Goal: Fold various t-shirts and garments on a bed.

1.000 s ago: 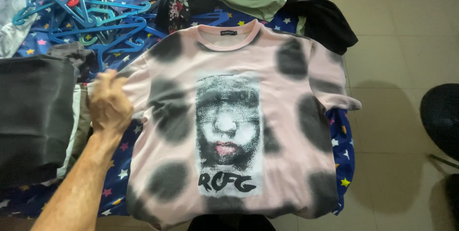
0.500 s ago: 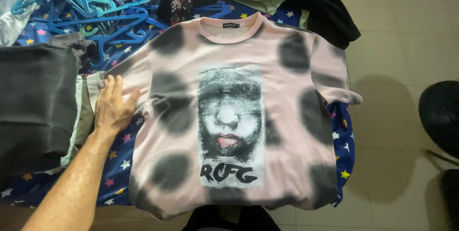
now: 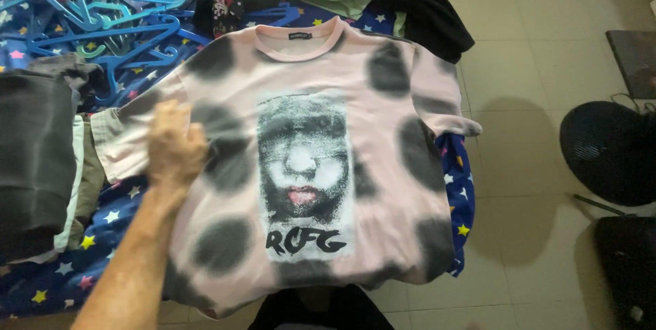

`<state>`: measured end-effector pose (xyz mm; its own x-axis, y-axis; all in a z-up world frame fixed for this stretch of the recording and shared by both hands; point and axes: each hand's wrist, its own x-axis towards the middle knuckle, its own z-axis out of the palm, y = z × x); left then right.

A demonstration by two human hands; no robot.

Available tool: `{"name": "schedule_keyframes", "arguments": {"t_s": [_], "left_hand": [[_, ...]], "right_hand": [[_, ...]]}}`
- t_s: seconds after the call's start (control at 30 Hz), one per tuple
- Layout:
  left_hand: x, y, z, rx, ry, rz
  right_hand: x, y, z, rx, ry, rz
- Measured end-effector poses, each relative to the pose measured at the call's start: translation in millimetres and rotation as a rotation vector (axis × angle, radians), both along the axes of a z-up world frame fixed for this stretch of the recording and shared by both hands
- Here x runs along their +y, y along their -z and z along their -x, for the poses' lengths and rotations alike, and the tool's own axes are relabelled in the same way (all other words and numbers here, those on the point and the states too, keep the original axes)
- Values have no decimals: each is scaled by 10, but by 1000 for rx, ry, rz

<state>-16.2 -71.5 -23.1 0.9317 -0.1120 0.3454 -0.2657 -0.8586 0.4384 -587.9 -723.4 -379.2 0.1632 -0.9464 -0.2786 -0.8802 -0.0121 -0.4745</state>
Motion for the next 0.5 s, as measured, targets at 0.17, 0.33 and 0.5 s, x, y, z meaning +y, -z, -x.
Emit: {"name": "schedule_keyframes", "arguments": {"t_s": [0.17,0.33,0.5], "left_hand": [[-1290,-467,314,32,325,-52],[-2239,-420,263,33,582,17],[-2954,-224,-90,34,691,-74]], "right_hand": [[816,-3096,-2529,-137,-161,192],[1483,-4302,-4001,-413,-627,409],[1807,-3862,-5179,-645,-1238,607]]}}
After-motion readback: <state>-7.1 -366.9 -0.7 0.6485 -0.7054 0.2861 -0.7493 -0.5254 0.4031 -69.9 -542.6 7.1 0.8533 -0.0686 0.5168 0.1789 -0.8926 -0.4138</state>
